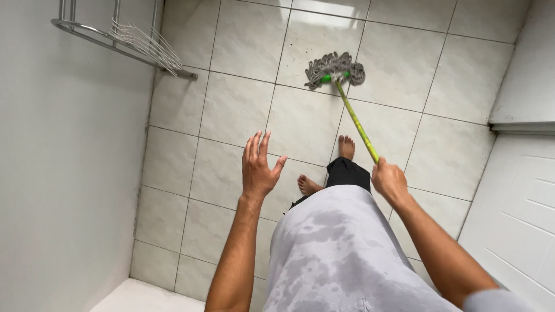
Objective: Preparing a mop with detergent and cleaning a flight of stairs and a tiled floor area.
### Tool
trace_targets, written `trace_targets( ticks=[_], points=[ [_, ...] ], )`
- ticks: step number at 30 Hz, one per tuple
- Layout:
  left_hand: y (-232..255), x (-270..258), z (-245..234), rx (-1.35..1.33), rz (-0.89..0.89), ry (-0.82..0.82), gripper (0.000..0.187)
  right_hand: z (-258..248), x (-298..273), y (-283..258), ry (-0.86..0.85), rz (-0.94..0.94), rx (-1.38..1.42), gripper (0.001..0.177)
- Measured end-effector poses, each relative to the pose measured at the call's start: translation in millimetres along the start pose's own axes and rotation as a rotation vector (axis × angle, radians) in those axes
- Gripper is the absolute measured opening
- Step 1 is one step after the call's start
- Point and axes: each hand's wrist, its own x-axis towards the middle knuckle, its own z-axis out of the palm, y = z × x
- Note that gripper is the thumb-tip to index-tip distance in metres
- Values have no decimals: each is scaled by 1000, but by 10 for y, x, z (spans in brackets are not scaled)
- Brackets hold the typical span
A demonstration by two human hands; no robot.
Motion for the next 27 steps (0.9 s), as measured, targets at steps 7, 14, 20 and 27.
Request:
trace_targets(
  ticks=[7,14,20,27],
  points=[
    [-122,-296,-70,58,-31,-9,77,113,1698,-20,37,-113,-182,43],
    [-175,-383,-113,-39,-79,32,74,-130,690,-267,-72,-156,-189,51],
    [-284,-396,143,-49,-156,113,75,-286,245,206,-203,-84,-249,57],
    [115,-160,235,-25,-270,168,76,-522,1962,-594,-154,-244,-282,46]
  ],
)
